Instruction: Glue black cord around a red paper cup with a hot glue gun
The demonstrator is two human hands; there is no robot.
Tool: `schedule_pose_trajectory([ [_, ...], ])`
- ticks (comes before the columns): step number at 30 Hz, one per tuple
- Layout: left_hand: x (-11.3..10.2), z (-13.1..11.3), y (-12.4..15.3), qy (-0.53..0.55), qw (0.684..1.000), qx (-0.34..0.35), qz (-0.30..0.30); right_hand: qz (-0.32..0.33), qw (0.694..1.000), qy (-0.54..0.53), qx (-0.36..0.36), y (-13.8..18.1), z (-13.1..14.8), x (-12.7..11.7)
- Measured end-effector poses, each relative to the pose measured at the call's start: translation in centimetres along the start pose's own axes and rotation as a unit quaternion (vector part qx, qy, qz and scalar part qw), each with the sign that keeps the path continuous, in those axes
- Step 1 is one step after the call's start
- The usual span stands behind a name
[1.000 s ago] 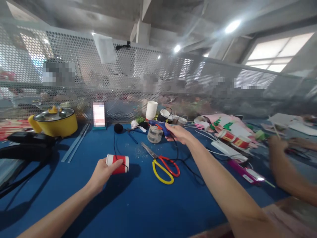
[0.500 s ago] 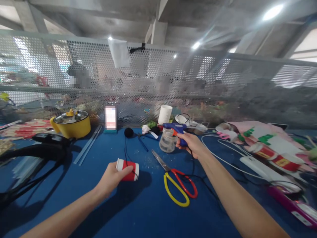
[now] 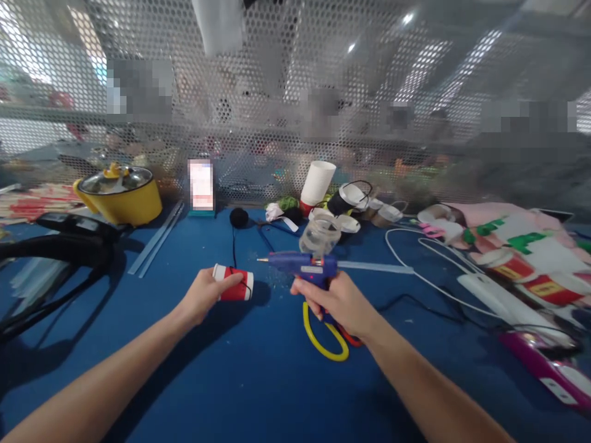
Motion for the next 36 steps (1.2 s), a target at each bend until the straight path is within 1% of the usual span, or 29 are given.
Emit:
schedule_pose_trajectory([
  [3,-0.2,0.7,-0.4,-0.007,1.000,-0.014,0.005,-0.002,0.996,0.084,0.008,-0.1,-0.8,0.8],
  [7,-0.5,0.9,-0.6,-0.011,1.000,-0.026,-0.001,0.015,0.991,0.134,0.007,-0.1,-1.5,1.4],
  [12,-0.3,1.2,-0.6,-0.006,0.999,-0.042,0.004,0.019,0.989,0.146,-0.004,0.2,-2.1,1.8],
  [17,-0.2,1.3,-0.5,-0.017,0.999,-0.048,0.006,0.010,0.989,0.149,0.017,0.1,-2.6,1.7],
  [19,-0.2,1.3,-0.6,-0.013,0.999,-0.049,0.007,0.006,0.988,0.156,0.007,0.1,-2.5,1.6],
  [24,-0.3,1.2,-0.6,-0.031,0.999,-0.040,0.008,-0.002,0.984,0.170,-0.051,0.2,-1.4,1.7],
  [28,-0.4,1.2,-0.6,-0.051,0.998,-0.030,0.007,-0.009,0.984,0.168,-0.062,0.3,-1.3,1.7],
  [33,-0.1,1.2,-0.5,-0.022,0.999,-0.034,0.019,-0.007,0.981,0.185,-0.066,0.3,-1.3,1.6],
  [36,-0.2,1.0,-0.5,-0.021,0.999,-0.036,0.011,0.001,0.979,0.196,-0.062,0.3,-1.3,1.7],
])
Point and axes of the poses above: each hand's wrist, its own y-axis away from the middle knuckle, its own x-axis out of the palm, z = x × y, the point moved 9 cm from there along -y, towards the middle knuckle, and after that the axes turned 1 degree about -y, right-handed, at the moved point
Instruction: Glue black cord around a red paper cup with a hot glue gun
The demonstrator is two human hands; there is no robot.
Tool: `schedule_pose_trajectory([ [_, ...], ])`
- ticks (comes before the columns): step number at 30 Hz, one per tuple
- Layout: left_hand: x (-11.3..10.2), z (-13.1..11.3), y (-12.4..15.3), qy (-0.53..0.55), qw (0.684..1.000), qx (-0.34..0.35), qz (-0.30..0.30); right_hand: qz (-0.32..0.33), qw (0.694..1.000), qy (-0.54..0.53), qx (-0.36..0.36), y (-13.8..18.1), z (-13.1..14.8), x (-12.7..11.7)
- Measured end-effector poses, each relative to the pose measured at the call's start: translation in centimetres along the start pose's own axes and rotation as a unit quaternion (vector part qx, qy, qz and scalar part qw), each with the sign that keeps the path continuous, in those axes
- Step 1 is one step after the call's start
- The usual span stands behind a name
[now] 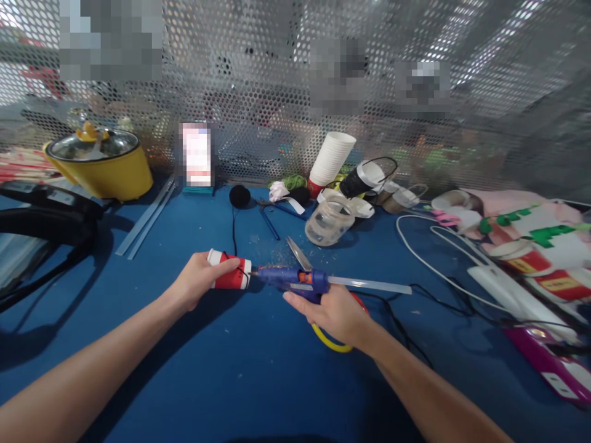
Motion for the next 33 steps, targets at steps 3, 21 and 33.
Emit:
schedule_pose_trajectory([
  [3,0.0,0.1,0.0,0.003,1.000,-0.005,0.001,0.002,1.000,0.005,0.000,0.0,0.1,-0.1],
  [21,0.4,-0.9,0.9,0.088,0.996,-0.029,0.008,0.097,0.945,-0.292,0.116,0.1,-2.3,2.4],
  [33,0.5,-1.9,1.7,0.098,0.995,-0.013,-0.008,0.115,0.901,-0.395,0.138,0.0,-2.3,2.9],
])
Point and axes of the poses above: each hand's wrist, its own y-axis away from the middle knuckle, its own x-axis out of the palm, z = x × y, the point moved 9 cm from there along -y, towards the middle knuckle, and after that the axes turned 1 degree about -y, right-handed, at the moved point
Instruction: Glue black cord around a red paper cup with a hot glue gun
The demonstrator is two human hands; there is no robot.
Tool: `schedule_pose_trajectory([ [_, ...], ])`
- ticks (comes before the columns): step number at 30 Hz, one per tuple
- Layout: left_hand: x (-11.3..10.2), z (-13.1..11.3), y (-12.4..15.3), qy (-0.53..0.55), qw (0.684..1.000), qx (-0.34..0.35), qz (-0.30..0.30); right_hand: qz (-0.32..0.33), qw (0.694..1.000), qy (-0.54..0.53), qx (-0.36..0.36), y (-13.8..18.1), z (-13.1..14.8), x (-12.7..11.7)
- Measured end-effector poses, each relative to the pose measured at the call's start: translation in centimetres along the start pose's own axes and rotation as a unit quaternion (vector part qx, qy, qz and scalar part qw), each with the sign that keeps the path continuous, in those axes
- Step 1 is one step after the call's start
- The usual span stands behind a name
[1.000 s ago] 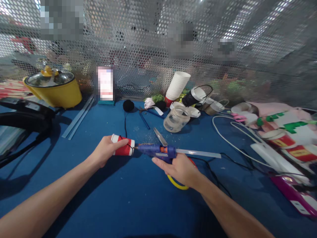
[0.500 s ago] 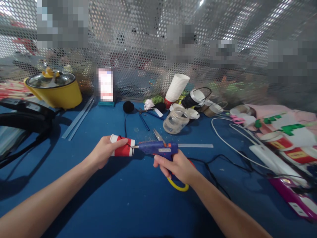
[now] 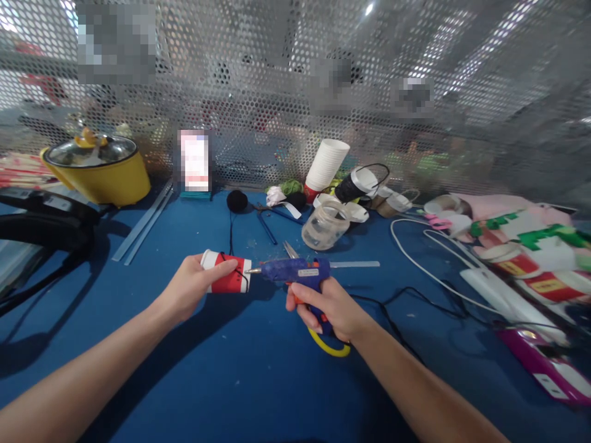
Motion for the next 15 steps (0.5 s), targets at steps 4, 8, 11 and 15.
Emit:
schedule_pose_trajectory([
  [4,-0.11,-0.17,-0.06,0.009,1.000,0.009,-0.001,0.010,1.000,-0.007,0.004,-0.07,-0.27,0.09],
  [8,-0.05,-0.09,-0.21,0.002,1.000,0.027,0.017,-0.012,0.999,-0.030,0.003,-0.18,-0.19,-0.37],
  [11,-0.08,-0.07,-0.27,-0.018,0.999,0.041,0.025,-0.016,0.999,-0.040,0.006,-0.11,-0.03,-0.46],
  [15,-0.30,-0.25,-0.17,-0.021,0.998,0.051,0.017,0.006,1.000,-0.018,0.010,0.08,0.17,-0.10],
])
Point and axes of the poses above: each hand's wrist, its own y-axis away from the middle knuckle, its own x-axis out of the palm, z = x × y, the point moved 9 cm from there along -y, towards the middle knuckle, and after that the axes turned 1 degree about -y, right-handed, at the moved point
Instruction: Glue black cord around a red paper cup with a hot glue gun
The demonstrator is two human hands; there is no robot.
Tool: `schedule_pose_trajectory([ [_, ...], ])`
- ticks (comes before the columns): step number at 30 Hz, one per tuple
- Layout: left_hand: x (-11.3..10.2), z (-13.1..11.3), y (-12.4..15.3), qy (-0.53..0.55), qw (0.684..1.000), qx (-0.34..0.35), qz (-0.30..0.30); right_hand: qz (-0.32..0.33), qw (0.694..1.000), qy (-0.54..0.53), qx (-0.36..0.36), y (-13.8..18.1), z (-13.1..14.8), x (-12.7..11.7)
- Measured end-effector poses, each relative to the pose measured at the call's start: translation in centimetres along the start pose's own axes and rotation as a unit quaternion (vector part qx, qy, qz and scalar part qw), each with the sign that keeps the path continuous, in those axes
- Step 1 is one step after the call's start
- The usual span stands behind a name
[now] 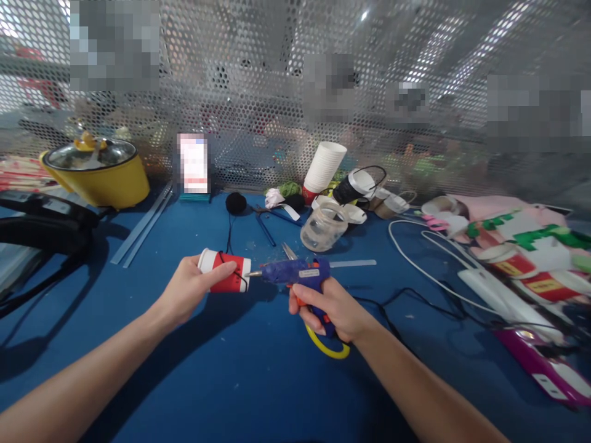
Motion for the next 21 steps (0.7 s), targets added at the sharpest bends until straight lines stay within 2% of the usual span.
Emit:
schedule_pose_trajectory([
  [7,0.64,-0.60,0.27,-0.024,0.999,0.020,0.031,-0.020,0.999,-0.021,-0.014,0.00,0.25,-0.31],
  [15,-0.16,-0.97,0.29,-0.022,0.999,0.028,-0.008,0.010,1.000,-0.004,-0.022,0.17,0.11,0.47],
  [21,0.60,-1.02,0.43,-0.030,0.998,0.037,0.029,-0.011,0.999,-0.028,-0.014,-0.02,0.31,0.27],
])
Point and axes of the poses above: each hand's wrist, its own y-axis away from the middle knuckle, its own x-axis out of the palm, z = x × y, the point moved 9 cm from there along -y, towards the middle knuckle, and after that the axes turned 1 degree about -y, right-handed, at the moved point
